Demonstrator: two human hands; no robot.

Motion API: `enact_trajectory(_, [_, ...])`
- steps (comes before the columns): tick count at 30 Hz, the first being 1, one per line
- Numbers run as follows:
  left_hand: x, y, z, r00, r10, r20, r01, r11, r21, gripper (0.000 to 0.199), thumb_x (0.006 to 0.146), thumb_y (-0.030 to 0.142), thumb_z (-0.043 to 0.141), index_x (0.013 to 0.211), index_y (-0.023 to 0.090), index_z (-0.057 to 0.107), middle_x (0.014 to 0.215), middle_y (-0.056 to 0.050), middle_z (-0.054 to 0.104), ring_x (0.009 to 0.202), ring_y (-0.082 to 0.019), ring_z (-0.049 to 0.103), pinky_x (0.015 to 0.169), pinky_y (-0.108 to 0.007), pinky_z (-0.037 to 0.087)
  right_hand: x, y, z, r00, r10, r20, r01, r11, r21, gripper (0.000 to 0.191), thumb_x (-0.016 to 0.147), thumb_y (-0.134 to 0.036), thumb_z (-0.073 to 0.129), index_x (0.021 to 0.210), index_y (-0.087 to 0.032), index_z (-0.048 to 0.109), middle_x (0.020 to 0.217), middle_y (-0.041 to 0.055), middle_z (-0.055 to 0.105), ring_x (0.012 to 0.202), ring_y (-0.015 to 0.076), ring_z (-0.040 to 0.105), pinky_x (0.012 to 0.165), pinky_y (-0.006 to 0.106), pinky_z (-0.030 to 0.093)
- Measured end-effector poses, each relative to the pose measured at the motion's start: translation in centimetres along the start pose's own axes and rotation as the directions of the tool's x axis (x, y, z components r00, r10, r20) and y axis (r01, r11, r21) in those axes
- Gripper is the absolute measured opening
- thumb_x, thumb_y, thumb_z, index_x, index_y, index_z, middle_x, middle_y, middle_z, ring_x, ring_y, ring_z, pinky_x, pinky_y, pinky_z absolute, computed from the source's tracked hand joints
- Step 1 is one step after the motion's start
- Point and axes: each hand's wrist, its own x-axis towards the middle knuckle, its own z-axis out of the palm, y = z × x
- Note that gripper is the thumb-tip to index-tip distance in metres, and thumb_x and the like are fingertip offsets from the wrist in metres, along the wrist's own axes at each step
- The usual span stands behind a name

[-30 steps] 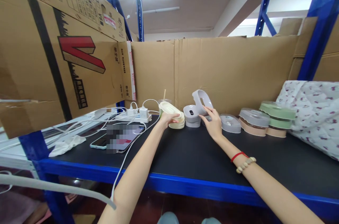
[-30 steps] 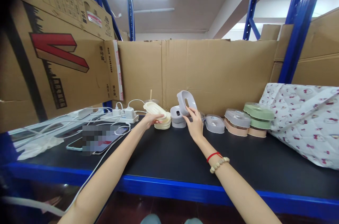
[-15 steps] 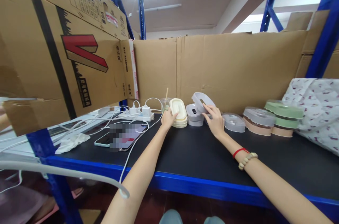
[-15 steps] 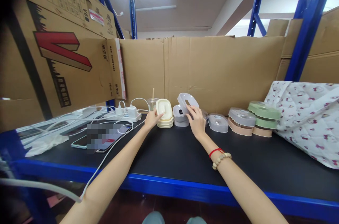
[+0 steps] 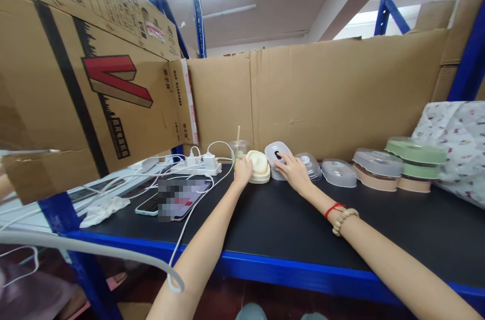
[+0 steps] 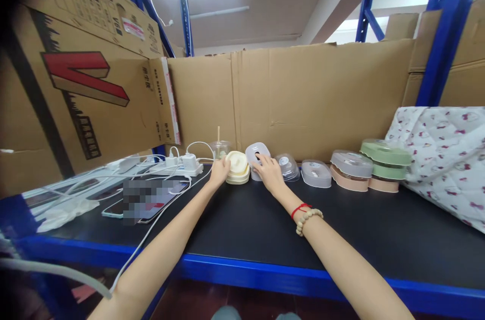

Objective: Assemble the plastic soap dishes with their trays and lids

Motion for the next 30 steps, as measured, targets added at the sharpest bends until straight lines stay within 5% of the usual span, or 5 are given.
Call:
enact_trajectory(5, [-0.9, -0.2, 0.6, 0.998, 0.040, 0.051, -0.047, 0.988, 0.146, 0.026, 0.083, 0.030, 0.046, 0.096, 0.015, 0.063, 0.108, -0.018, 0.059, 0.113, -0.033, 0.049, 0.094, -0.044, 0.037, -0.5, -0.3, 0.4, 0.998, 0.050, 0.035, -0.048, 0.997, -0.052, 0.034, 0.083, -0.020, 0.051, 0.116, -0.021, 0.060, 0.124, 0.0149, 0.059, 0.113, 0.0267, 0.051, 0.091, 0.043, 0.038])
enact_trajectory(11, [-1.8, 0.9, 1.1, 0.978, 0.210, 0.005, -0.205, 0.946, 0.250, 0.038, 0.086, 0.030, 0.040, 0.117, 0.017, 0.057, 0.124, -0.016, 0.052, 0.117, -0.030, 0.046, 0.096, -0.044, 0.037, -0.9, 1.0, -1.7, 0.951, 0.263, -0.163, -0.268, 0.963, -0.010, 0.042, 0.083, -0.030, 0.047, 0.123, -0.020, 0.054, 0.128, 0.0157, 0.054, 0.120, 0.0284, 0.045, 0.101, 0.049, 0.028])
enact_trajectory(17, [-3.7, 2.8, 1.3, 0.910, 0.413, 0.040, -0.412, 0.887, 0.210, 0.035, 0.083, 0.023, 0.041, 0.114, 0.021, 0.057, 0.117, -0.011, 0.056, 0.113, -0.026, 0.048, 0.096, -0.041, 0.036, -3.5, 7.1, -5.0, 0.673, 0.612, -0.415, -0.644, 0.761, 0.079, 0.046, 0.078, -0.025, 0.047, 0.123, -0.016, 0.049, 0.136, 0.0200, 0.038, 0.129, 0.0346, 0.027, 0.100, 0.060, 0.019])
enact_trajectory(22, [-5.2, 4.2, 1.9, 0.844, 0.523, 0.123, -0.537, 0.826, 0.171, 0.040, 0.080, 0.017, 0.041, 0.118, 0.020, 0.052, 0.113, -0.011, 0.058, 0.112, -0.025, 0.048, 0.097, -0.039, 0.032, -6.4, 10.9, -6.3, 0.417, 0.788, -0.453, -0.821, 0.540, 0.185, 0.057, 0.072, -0.029, 0.060, 0.124, -0.014, 0.046, 0.140, 0.0226, 0.026, 0.133, 0.0425, 0.010, 0.098, 0.066, 0.015])
enact_trajectory(30, [-6.1, 4.8, 1.9, 0.791, 0.572, 0.215, -0.604, 0.785, 0.133, 0.044, 0.080, 0.016, 0.039, 0.123, 0.019, 0.045, 0.117, -0.010, 0.057, 0.111, -0.024, 0.048, 0.096, -0.040, 0.031, -6.4, 9.6, -8.7, 0.257, 0.922, -0.291, -0.934, 0.314, 0.171, 0.058, 0.067, -0.020, 0.068, 0.122, -0.018, 0.048, 0.134, 0.0173, 0.028, 0.123, 0.0419, 0.028, 0.097, 0.059, 0.026])
